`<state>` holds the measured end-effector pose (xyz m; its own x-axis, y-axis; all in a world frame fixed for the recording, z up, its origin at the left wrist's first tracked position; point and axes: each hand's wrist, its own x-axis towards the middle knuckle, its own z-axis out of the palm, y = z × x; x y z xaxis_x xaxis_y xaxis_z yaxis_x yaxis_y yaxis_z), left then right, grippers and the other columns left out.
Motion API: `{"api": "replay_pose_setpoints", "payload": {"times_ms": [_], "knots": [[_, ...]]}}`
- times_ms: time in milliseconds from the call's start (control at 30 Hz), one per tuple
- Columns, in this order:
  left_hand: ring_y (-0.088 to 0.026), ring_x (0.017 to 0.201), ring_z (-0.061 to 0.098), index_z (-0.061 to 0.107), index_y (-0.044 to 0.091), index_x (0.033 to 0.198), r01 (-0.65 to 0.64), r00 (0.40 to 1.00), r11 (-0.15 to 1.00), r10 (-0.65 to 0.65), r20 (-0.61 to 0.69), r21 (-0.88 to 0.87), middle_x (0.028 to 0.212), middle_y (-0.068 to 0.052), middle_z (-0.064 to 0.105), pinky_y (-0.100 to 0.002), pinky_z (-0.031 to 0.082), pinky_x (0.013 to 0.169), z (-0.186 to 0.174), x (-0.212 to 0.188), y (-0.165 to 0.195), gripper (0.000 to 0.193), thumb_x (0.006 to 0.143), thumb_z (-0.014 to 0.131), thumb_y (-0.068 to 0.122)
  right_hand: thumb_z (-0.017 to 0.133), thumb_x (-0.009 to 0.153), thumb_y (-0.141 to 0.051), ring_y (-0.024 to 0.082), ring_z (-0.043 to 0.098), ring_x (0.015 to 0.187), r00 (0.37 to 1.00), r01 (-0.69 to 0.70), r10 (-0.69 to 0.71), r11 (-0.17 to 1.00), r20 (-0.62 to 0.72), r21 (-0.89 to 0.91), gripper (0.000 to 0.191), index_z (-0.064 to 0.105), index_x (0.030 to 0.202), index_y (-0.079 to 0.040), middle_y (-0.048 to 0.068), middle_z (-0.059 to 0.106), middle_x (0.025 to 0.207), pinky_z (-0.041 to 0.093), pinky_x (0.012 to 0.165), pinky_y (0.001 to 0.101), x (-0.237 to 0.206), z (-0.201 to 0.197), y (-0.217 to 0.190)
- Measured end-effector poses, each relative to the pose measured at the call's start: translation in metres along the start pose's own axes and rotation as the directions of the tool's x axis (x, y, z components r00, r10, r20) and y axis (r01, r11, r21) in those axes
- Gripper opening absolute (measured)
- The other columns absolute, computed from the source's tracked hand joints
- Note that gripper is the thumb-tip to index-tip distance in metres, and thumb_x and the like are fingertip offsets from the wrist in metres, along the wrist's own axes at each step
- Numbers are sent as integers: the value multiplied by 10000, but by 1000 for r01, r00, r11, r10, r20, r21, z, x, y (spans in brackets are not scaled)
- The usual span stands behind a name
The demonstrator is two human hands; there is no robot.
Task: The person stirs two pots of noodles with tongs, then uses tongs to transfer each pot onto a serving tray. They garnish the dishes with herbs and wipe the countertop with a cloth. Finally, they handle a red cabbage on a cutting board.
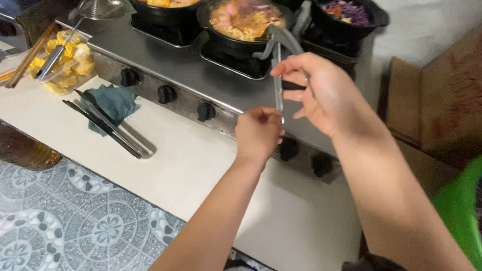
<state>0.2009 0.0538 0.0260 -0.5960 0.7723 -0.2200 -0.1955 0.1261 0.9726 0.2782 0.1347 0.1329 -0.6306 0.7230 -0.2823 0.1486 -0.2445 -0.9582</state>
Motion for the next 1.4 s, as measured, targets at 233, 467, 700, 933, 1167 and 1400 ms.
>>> {"api": "replay_pose_setpoints", "payload": {"times_ms": [233,467,700,933,1167,1400], "knots": [[-113,604,700,735,-12,956,61,995,998,-60,74,-7,760,-66,738,-274,573,511,7,13,0,167,907,657,127,499,864,-390,460,430,1405,982,-157,135,974,-135,-166,362,689,952,-95,205,500,1528,109,1097,804,16,3,-7],[-109,646,687,738,-21,967,204,960,956,-153,234,-212,786,-84,755,-261,572,551,9,-15,0,275,943,602,218,504,906,-400,448,502,1330,922,-362,272,861,-276,-358,432,669,1005,-14,213,599,1416,398,1042,682,10,8,-21],[-187,763,663,643,-97,1079,482,855,867,-434,284,-125,873,-132,673,-379,603,640,2,-16,16,821,961,394,676,564,928,-331,264,698,814,883,-421,278,827,-379,-373,346,599,1091,-29,178,722,942,563,720,412,7,5,-13],[-378,1248,461,477,170,1479,626,724,744,-446,527,-232,1426,-132,467,-742,448,926,12,4,39,1131,594,571,867,551,943,-323,229,544,619,915,-392,375,914,-149,-104,245,563,871,-90,73,590,734,474,571,403,22,-14,9],[-380,1190,573,619,247,1436,640,717,718,-429,550,-274,1338,-151,544,-699,554,896,38,27,52,1034,547,841,728,554,882,-384,222,523,553,896,-407,393,913,-206,-32,315,582,715,-118,85,631,709,380,502,378,32,-24,28],[-276,785,655,570,2,1156,590,792,757,-476,381,-281,1018,-165,612,-510,566,660,39,20,67,901,485,873,522,537,804,-469,195,521,637,750,-575,556,816,-359,62,311,623,675,-199,-29,670,754,341,577,370,29,-17,29]]}}
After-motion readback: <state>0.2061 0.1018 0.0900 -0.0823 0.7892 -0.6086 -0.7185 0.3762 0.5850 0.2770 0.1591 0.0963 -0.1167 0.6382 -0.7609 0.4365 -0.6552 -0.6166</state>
